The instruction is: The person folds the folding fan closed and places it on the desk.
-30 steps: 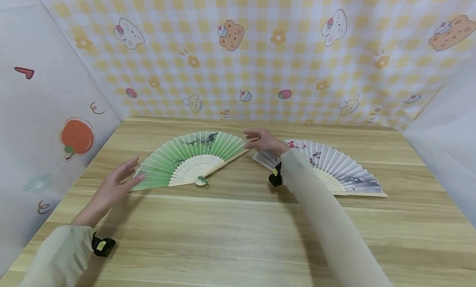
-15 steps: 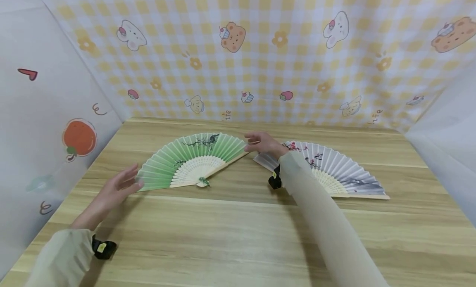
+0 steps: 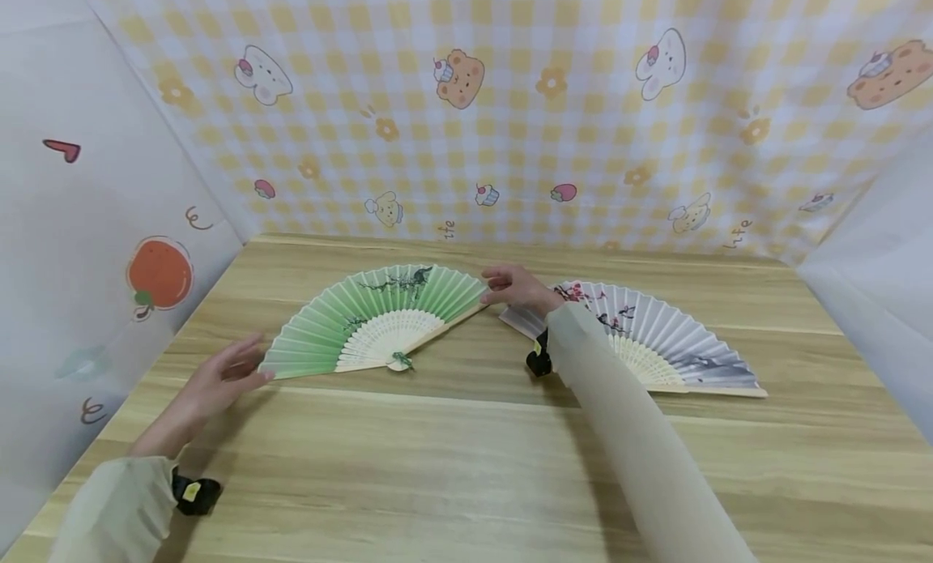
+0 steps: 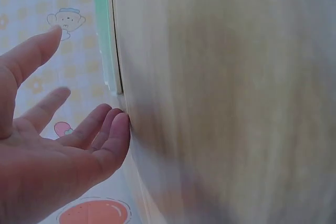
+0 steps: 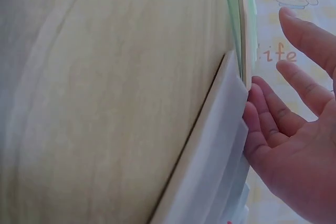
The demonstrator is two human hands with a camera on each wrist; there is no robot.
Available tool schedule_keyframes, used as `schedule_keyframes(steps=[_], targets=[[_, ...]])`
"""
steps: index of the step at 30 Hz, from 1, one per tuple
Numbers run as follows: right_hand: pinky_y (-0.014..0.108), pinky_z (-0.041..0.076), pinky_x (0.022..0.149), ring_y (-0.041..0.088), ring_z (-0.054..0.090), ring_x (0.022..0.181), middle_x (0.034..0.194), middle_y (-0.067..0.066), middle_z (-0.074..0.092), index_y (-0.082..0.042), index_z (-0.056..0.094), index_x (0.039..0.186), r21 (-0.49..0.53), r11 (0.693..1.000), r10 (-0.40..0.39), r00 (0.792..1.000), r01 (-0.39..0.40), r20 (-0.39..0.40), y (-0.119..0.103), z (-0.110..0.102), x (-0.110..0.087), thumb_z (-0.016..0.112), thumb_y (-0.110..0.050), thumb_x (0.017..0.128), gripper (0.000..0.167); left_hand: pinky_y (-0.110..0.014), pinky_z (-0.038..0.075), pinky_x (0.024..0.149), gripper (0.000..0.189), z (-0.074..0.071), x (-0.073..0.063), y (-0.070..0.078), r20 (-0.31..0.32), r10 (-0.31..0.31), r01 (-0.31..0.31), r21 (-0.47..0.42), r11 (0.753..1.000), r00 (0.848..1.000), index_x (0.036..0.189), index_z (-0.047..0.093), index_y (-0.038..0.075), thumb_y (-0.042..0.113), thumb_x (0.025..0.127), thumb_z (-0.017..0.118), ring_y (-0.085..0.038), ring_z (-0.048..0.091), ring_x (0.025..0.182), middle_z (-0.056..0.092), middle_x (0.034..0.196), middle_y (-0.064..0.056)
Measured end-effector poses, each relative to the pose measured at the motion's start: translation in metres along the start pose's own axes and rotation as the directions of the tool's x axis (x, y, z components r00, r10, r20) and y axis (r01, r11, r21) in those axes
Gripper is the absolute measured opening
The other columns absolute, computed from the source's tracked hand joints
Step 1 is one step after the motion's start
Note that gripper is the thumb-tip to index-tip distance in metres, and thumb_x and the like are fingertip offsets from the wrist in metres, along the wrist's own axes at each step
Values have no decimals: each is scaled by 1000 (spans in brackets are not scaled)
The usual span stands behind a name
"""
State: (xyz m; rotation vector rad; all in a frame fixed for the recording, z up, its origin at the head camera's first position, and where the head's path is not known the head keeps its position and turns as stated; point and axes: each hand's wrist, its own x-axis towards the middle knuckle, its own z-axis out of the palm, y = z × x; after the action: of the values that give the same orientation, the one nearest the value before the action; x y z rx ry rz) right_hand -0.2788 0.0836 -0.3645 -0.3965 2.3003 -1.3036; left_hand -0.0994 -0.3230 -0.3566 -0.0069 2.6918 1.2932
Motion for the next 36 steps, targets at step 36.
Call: schedule_keyframes(steps=[36], targets=[[38, 34, 95, 27, 40, 108, 121, 18, 43, 1, 41, 129, -94, 996, -12, 1000, 12, 1, -4, 9, 11, 67, -8, 78, 58, -18, 43, 70, 73, -4, 7, -11, 20, -126, 125, 35, 992, 992, 136, 25, -3, 35, 84, 59, -31, 42, 104, 36, 126, -29]])
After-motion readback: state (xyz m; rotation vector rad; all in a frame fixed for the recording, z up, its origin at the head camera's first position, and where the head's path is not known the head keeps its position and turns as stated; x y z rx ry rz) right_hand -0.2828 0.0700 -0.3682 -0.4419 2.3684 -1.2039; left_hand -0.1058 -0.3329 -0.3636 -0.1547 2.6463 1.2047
